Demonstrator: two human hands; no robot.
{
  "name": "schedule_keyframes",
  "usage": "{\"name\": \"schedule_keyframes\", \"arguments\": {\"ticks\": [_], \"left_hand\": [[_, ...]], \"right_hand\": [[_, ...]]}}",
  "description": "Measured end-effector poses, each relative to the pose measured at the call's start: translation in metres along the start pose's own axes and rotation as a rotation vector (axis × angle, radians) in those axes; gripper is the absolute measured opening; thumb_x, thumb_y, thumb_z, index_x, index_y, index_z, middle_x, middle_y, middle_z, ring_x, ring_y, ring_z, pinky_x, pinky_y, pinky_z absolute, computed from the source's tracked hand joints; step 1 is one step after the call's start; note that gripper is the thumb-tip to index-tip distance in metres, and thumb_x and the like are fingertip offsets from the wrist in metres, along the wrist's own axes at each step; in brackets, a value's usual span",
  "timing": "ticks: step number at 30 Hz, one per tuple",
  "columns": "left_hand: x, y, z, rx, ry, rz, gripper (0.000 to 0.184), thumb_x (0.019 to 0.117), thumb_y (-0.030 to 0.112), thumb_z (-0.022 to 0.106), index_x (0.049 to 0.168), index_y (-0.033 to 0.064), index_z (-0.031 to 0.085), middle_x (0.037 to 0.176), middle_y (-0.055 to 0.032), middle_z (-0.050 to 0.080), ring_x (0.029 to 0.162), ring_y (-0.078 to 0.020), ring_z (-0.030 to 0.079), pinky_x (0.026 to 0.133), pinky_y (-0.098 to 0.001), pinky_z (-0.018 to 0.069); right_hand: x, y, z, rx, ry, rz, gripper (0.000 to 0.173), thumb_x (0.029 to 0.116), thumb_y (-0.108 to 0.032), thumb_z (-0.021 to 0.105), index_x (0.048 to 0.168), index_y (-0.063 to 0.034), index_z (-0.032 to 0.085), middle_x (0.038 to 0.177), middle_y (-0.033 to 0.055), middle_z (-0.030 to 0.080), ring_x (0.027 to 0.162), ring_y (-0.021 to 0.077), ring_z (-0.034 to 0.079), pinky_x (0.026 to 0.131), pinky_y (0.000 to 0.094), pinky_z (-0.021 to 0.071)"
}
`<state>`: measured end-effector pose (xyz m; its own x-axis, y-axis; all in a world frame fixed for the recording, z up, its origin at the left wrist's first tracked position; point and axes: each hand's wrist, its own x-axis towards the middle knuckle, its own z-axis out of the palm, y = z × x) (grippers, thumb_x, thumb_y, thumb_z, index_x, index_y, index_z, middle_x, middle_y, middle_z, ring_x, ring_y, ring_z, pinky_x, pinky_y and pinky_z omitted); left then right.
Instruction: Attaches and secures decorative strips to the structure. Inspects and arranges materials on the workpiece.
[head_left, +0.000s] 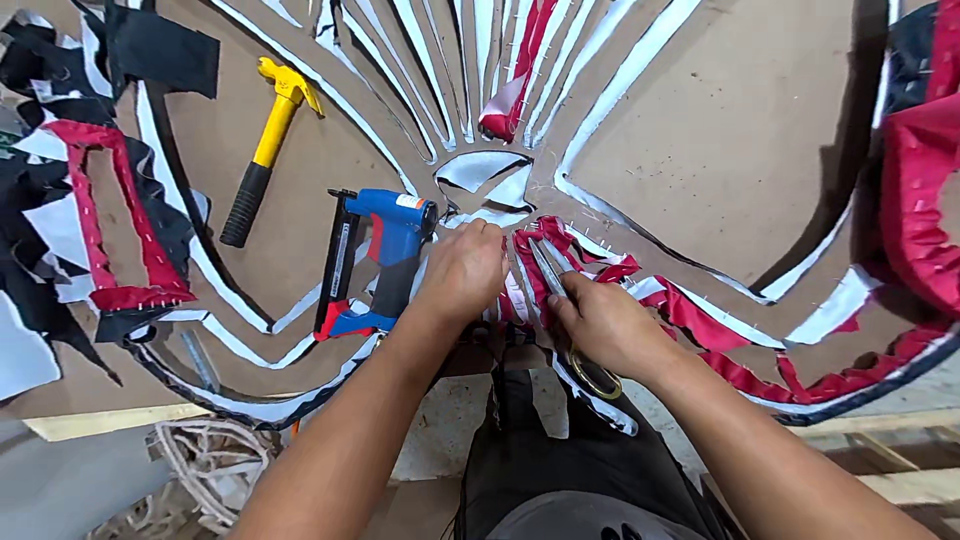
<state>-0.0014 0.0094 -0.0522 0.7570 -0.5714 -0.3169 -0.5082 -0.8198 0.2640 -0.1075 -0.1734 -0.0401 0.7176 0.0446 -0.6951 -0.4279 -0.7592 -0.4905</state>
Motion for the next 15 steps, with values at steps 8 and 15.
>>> {"name": "schedule_keyframes", "arguments": {"ticks": [8, 15], "left_hand": [[-0.02, -0.017, 0.019, -0.119, 0.331, 0.008, 0.02, 0.1006, 0.019, 0.059, 0.105, 0.0053, 0.073, 0.102, -0.0127, 0.071, 0.098, -0.0287, 0.07, 0.083, -0.0473, 0.059], [-0.01, -0.01, 0.015, 0.037, 0.175, 0.189, 0.023, 0.103, 0.02, 0.056, 0.103, 0.004, 0.072, 0.097, -0.0119, 0.068, 0.094, -0.0292, 0.068, 0.077, -0.0435, 0.0585]], "right_hand": [[0.003, 0.009, 0.003, 0.031, 0.009, -0.042, 0.025, 0.1082, -0.041, 0.045, 0.107, -0.0224, 0.062, 0.07, -0.004, 0.065, 0.064, 0.0145, 0.066, 0.058, 0.0428, 0.0559], [0.005, 0.011, 0.004, 0.063, 0.005, -0.043, 0.024, 0.1079, -0.04, 0.045, 0.104, -0.0225, 0.061, 0.068, -0.0042, 0.065, 0.061, 0.0143, 0.066, 0.055, 0.0429, 0.0558]]}}
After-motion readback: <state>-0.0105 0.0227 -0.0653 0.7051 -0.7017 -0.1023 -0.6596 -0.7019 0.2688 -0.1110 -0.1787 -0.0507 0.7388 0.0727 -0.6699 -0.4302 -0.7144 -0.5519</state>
